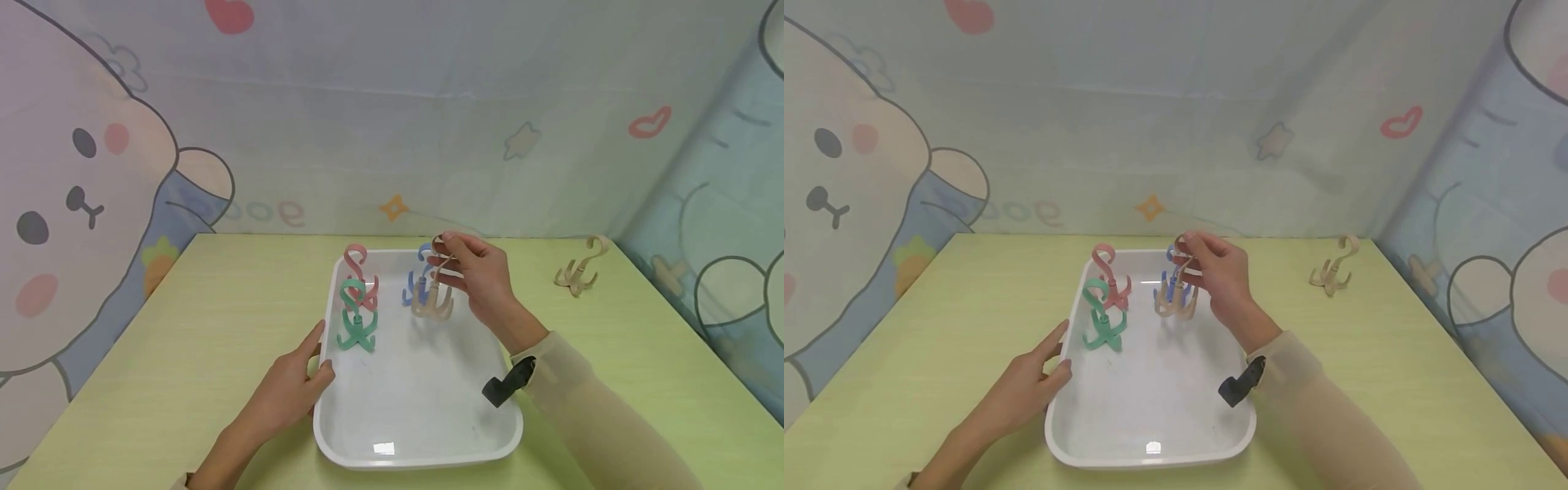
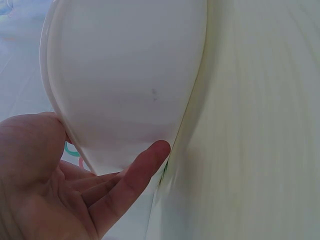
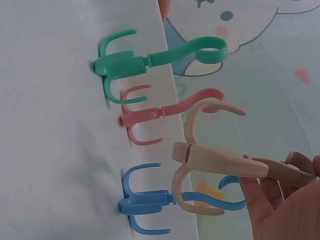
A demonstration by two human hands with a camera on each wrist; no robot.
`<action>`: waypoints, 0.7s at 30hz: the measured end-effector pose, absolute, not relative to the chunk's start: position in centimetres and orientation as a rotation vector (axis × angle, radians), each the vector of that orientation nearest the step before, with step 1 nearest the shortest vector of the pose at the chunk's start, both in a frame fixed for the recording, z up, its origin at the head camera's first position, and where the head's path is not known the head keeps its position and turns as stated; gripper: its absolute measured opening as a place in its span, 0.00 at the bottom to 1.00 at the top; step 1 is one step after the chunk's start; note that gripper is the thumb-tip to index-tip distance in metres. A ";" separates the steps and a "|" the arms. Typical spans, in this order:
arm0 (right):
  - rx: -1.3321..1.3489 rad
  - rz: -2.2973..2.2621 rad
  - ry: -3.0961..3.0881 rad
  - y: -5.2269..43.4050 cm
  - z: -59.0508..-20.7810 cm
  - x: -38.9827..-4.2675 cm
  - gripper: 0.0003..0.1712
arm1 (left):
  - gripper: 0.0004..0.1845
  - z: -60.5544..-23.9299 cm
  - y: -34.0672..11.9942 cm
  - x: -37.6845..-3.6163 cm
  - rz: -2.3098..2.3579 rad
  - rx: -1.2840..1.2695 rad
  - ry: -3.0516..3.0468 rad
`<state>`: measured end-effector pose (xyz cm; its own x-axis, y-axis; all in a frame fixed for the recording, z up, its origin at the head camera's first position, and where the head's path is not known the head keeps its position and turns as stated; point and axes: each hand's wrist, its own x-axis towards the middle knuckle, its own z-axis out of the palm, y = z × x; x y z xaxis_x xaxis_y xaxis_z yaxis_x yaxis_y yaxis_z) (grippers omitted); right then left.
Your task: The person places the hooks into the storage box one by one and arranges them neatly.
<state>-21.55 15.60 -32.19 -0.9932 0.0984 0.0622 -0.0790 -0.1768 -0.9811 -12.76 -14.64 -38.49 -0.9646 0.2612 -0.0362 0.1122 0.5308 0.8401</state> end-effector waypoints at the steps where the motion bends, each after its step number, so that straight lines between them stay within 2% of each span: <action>1: -0.026 2.326 -1.940 15.5 -32.2 -21.5 0.21 | 0.40 -38.5 -14.6 -12.8 1.416 0.322 2.607; 5: -0.025 2.337 -1.942 15.3 -32.5 -21.4 0.24 | 0.40 -38.4 -14.7 -12.7 1.413 0.328 2.611; 21: -0.048 2.273 -2.020 14.4 -33.3 -21.1 0.23 | 0.40 -38.6 -14.7 -12.8 1.425 0.354 2.605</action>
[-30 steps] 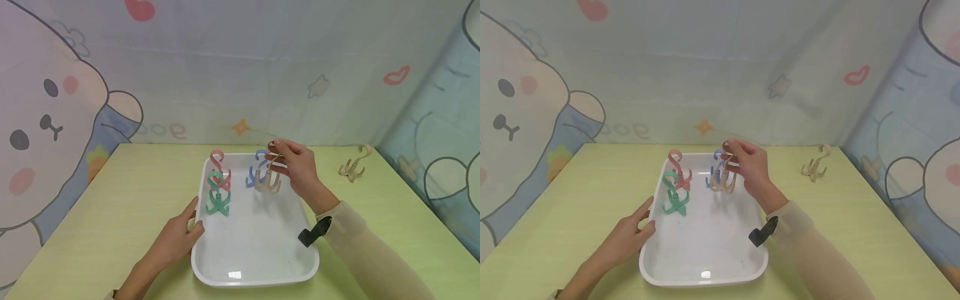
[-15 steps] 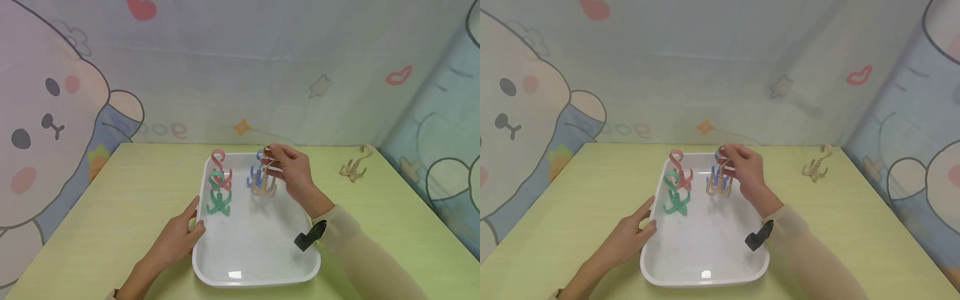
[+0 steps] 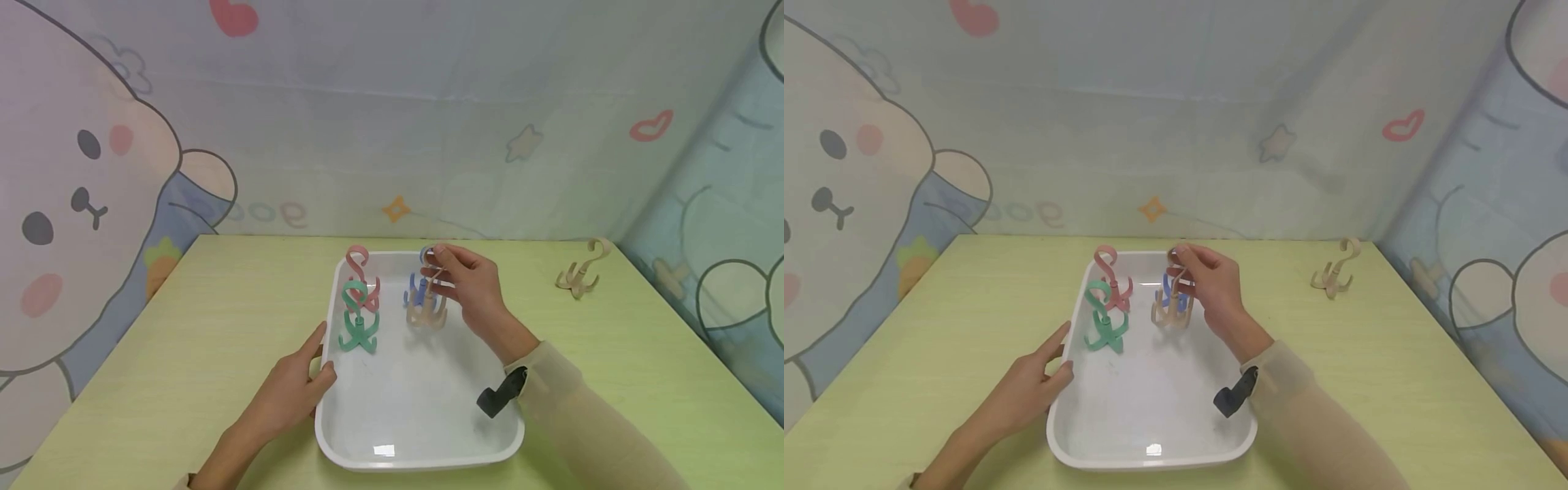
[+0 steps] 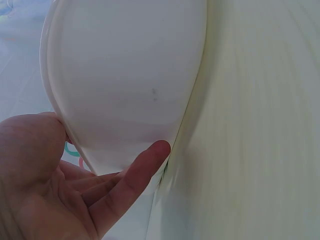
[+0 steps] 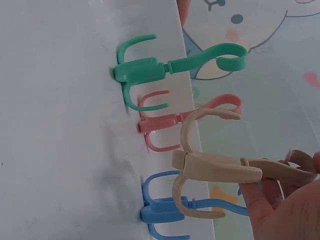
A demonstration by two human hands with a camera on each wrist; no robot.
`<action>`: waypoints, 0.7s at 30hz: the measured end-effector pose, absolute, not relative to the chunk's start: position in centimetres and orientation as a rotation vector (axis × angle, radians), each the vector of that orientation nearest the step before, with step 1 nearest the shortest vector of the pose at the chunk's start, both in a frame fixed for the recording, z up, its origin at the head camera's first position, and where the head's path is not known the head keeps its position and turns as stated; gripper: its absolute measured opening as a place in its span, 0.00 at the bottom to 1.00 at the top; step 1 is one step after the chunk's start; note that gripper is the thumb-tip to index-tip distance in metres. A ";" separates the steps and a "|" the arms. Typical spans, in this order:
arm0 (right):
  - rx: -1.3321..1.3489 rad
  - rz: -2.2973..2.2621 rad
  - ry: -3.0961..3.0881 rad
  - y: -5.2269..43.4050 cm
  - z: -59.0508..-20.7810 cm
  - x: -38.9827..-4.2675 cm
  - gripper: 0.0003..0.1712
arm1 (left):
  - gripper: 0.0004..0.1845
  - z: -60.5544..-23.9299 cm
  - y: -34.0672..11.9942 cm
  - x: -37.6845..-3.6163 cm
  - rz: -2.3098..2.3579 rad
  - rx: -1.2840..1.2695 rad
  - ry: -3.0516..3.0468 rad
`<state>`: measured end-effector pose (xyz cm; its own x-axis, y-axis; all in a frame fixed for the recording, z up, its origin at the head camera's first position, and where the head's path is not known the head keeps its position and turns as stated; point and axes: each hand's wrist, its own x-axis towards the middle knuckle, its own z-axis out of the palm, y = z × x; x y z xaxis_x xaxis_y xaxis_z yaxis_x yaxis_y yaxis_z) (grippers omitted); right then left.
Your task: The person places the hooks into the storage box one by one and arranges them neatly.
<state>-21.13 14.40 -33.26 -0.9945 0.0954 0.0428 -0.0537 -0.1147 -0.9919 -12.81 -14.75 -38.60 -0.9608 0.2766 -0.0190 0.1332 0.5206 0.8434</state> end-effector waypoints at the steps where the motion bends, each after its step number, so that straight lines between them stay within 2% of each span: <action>1: -0.049 2.268 -2.029 14.4 -33.3 -21.1 0.23 | 0.40 -38.6 -14.7 -12.8 1.421 0.354 2.608; 21: -0.048 2.281 -2.200 14.7 -34.2 -21.3 0.23 | 0.40 -38.6 -14.6 -12.9 1.404 0.323 2.623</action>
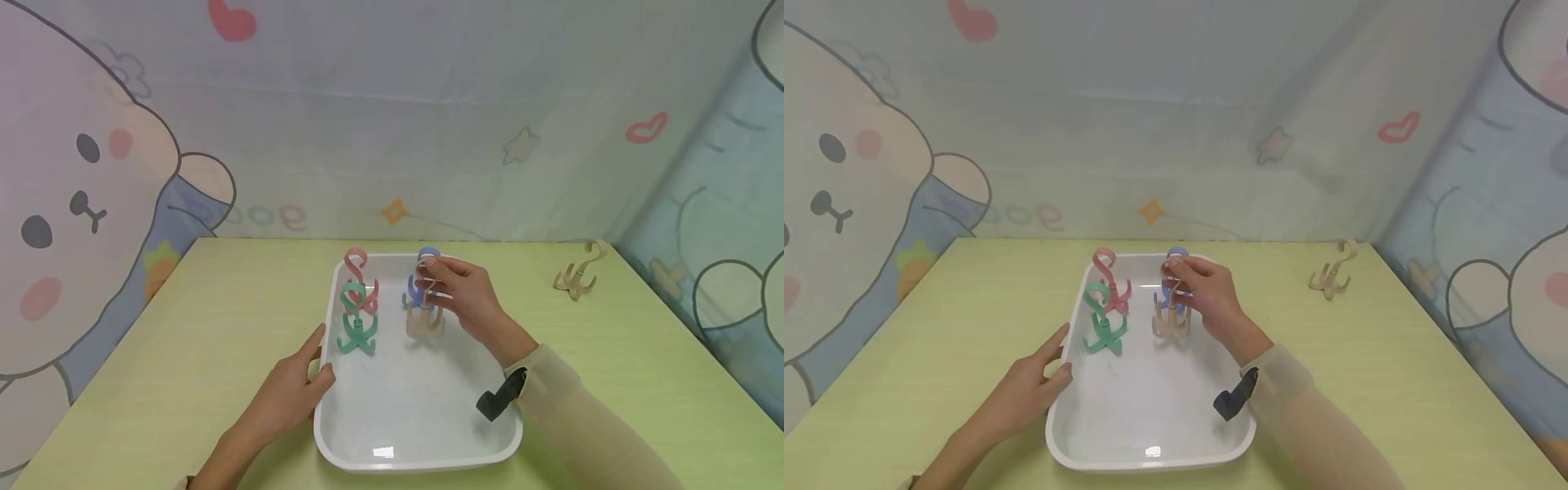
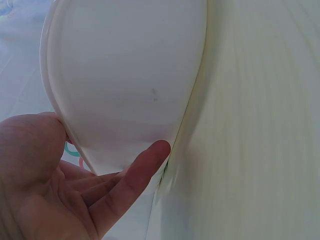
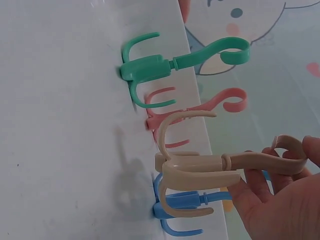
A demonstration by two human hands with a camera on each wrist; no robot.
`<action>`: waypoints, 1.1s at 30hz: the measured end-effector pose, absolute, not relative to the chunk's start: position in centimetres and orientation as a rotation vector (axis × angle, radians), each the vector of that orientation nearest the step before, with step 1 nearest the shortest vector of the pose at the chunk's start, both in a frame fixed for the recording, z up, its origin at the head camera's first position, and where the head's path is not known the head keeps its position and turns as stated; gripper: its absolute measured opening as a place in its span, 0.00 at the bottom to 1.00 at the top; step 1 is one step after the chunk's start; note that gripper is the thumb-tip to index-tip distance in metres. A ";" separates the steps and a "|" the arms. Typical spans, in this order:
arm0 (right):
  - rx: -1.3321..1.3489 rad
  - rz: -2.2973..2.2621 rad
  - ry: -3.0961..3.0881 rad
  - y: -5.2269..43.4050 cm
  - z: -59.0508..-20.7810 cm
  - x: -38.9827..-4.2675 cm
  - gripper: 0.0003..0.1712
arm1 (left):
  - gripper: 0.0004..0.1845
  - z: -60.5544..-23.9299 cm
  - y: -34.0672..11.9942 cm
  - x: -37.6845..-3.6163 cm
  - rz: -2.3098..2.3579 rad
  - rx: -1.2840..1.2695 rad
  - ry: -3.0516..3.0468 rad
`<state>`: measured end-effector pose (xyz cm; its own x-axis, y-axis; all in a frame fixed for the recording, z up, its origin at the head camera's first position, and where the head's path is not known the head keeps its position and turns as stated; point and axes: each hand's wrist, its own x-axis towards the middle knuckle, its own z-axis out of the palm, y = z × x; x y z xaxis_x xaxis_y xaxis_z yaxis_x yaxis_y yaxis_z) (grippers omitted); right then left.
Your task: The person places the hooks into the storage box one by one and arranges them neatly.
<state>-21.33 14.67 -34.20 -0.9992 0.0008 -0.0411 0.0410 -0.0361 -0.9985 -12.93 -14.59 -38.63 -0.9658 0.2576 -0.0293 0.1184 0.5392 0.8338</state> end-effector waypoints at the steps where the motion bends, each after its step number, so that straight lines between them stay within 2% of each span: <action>1: 0.049 -2.230 2.165 14.7 -34.3 -21.4 0.23 | 0.40 -38.6 -14.6 -12.9 1.403 0.326 2.623; 16: 0.030 -2.234 2.054 14.9 -34.6 -21.3 0.20 | 0.41 -38.5 -14.5 -12.9 1.391 0.338 2.623; 23: -0.003 -2.225 2.048 14.9 -34.8 -21.5 0.22 | 0.41 -38.5 -14.6 -12.9 1.395 0.333 2.622; 33: -0.003 -2.233 2.053 15.0 -35.1 -21.5 0.18 | 0.41 -38.5 -14.7 -12.8 1.390 0.348 2.632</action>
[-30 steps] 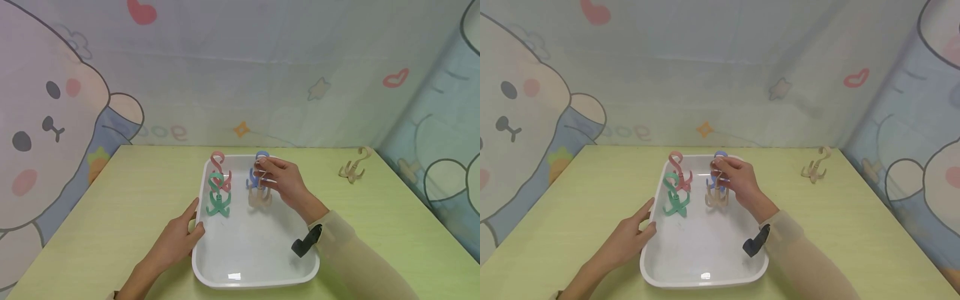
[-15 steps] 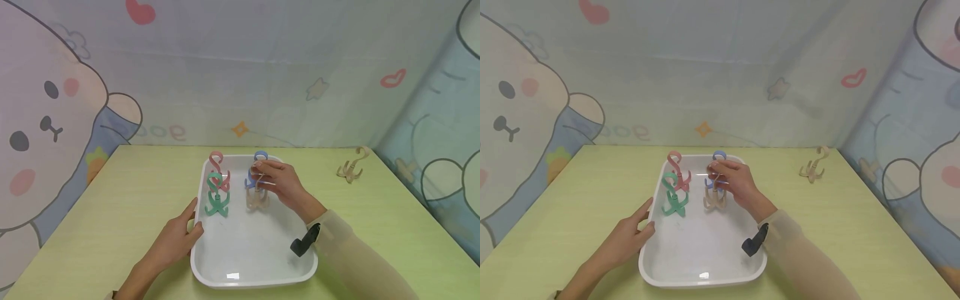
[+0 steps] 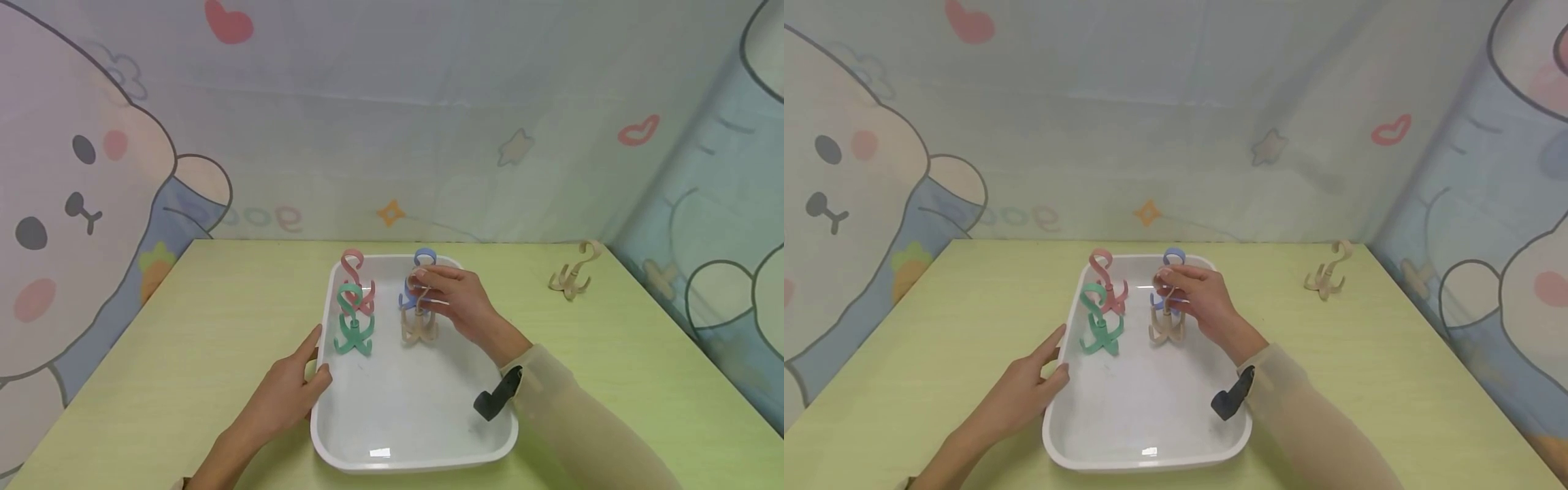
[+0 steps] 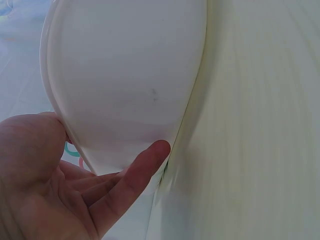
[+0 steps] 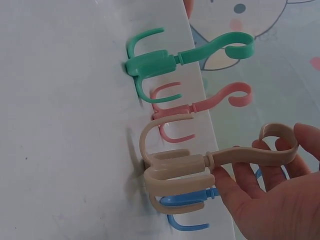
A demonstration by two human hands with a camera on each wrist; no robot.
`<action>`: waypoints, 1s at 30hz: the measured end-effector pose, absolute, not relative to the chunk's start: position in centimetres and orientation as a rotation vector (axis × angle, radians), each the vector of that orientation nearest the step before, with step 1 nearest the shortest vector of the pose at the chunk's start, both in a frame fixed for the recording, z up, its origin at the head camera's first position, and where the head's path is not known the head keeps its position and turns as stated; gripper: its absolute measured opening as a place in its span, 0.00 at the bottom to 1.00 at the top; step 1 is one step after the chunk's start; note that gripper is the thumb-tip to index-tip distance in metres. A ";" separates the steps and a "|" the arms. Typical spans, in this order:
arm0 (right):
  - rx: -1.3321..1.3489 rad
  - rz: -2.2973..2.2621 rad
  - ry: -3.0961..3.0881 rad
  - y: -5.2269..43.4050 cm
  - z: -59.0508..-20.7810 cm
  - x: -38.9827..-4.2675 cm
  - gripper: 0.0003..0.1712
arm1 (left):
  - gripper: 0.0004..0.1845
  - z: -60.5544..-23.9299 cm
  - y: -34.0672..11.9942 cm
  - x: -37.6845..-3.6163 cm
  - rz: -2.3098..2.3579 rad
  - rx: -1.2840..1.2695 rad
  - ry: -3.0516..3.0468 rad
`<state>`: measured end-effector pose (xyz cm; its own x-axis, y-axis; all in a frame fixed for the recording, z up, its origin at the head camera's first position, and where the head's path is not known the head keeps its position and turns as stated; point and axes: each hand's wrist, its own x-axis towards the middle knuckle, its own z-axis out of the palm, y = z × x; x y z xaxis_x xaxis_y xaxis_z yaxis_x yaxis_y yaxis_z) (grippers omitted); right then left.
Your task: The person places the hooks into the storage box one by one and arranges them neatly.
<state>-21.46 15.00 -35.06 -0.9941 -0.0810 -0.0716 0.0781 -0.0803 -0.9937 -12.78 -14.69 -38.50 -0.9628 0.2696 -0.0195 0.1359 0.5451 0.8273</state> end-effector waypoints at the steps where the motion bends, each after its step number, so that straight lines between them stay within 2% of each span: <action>1: -0.009 -2.237 2.050 15.0 -35.1 -21.4 0.17 | 0.41 -38.5 -14.7 -12.8 1.389 0.349 2.633; 8: -0.015 -2.274 2.014 15.1 -35.2 -21.3 0.13 | 0.41 -38.5 -14.7 -12.9 1.384 0.350 2.639; 16: -0.005 -2.259 2.023 15.2 -35.3 -21.0 0.18 | 0.41 -38.6 -14.6 -12.8 1.407 0.339 2.622; 23: -0.022 -2.287 1.982 15.2 -35.2 -21.0 0.14 | 0.41 -38.5 -14.6 -12.8 1.427 0.335 2.604; 30: -0.047 -2.289 1.995 15.2 -34.9 -20.9 0.21 | 0.40 -38.5 -14.6 -12.8 1.417 0.326 2.612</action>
